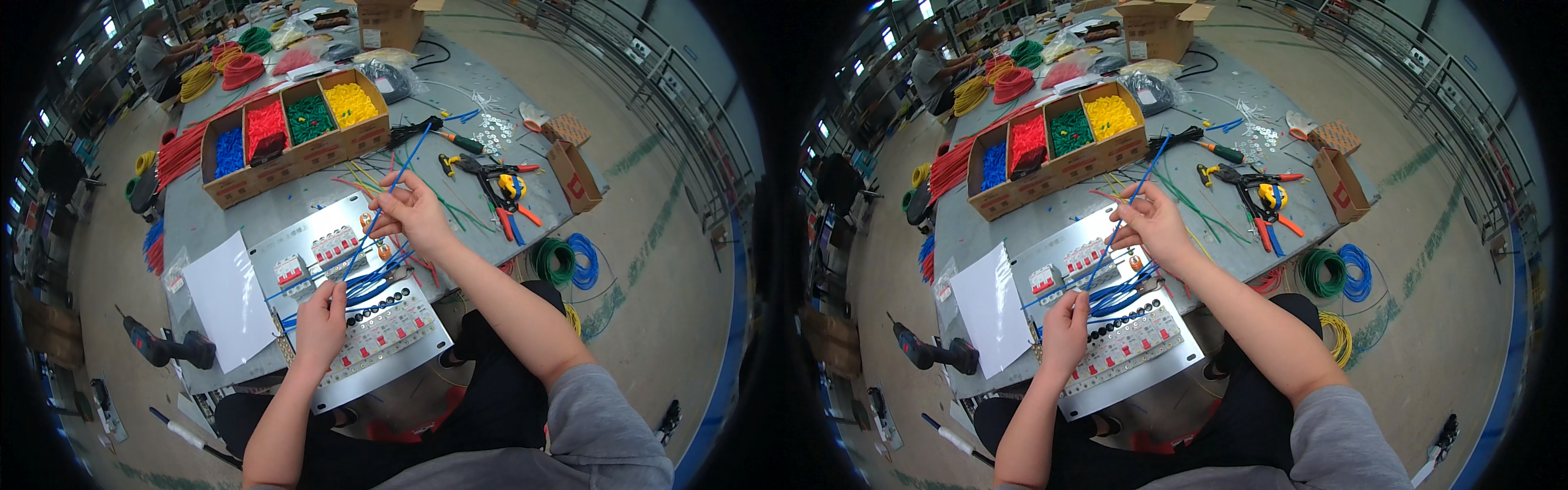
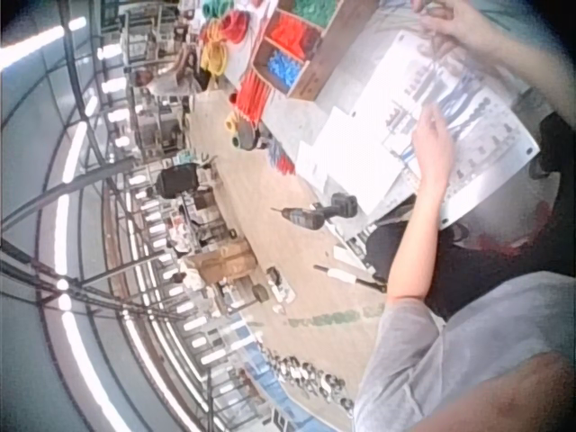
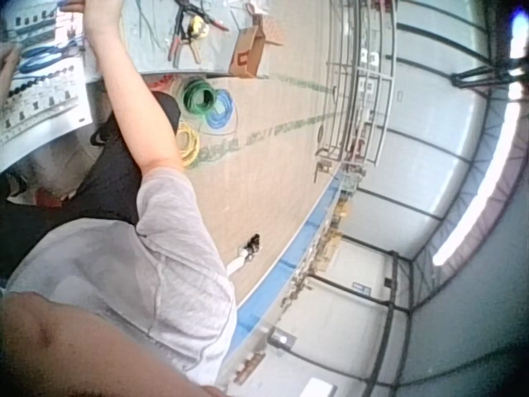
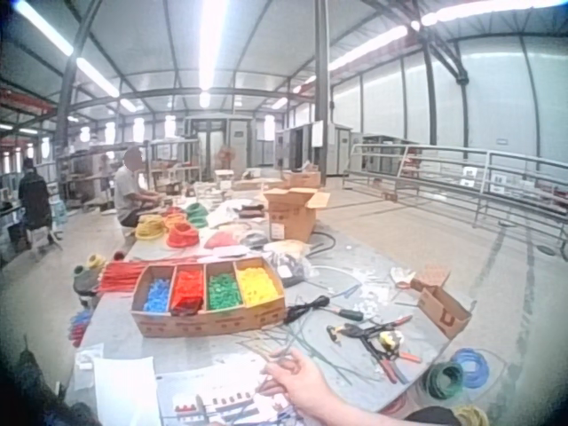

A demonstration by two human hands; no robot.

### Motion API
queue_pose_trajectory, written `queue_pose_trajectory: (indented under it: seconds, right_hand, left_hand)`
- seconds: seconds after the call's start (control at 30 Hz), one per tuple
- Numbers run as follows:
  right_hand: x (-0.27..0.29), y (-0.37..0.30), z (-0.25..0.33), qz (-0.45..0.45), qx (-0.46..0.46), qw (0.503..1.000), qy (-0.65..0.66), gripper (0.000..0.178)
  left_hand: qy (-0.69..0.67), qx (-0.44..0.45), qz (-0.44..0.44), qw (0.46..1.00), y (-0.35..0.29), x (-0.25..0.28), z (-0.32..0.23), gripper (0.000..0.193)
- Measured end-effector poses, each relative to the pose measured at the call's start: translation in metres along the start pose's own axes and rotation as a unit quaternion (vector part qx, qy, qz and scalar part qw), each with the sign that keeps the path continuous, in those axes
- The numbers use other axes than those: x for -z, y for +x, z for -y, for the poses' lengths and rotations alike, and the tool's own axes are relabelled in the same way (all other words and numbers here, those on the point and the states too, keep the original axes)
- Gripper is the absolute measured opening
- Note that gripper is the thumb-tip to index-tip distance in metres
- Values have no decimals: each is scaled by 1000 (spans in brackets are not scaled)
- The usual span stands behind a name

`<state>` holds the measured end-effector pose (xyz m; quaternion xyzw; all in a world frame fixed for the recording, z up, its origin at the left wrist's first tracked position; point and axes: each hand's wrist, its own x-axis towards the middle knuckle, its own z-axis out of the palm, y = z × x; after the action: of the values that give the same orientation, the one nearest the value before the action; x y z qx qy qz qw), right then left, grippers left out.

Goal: The person sits at a workbench and handles blue insulated wires, stripping the ends and inserting them into terminals on a metal electrical panel. They repeatedly pick up wires, strip them, and connect them to the panel while other tools and materials are visible on the table.

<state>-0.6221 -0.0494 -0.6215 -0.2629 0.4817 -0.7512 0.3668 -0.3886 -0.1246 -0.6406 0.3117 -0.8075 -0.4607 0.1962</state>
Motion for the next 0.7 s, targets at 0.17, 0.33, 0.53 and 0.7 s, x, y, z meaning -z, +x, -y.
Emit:
queue_pose_trajectory:
  seconds: [0.17, 0.33, 0.53, 0.7]
  right_hand:
    - [26, 14, 21, -37, 18, 999, 27, 31]
    - [45, 12, 32, -55, -19, 998, 20, 35]
    - [38, 12, 29, -30, -50, 997, 49, 35]
    - [27, 7, 7, 62, -94, 993, 37, 34]
  left_hand:
    - [38, -27, 2, 999, -5, 6, 4, 30]
    - [62, -63, 24, 996, -11, 10, 3, 29]
    - [-4, -55, 20, 998, -15, 9, 15, 35]
    - [-399, 231, 210, 862, -12, 25, 13, 34]
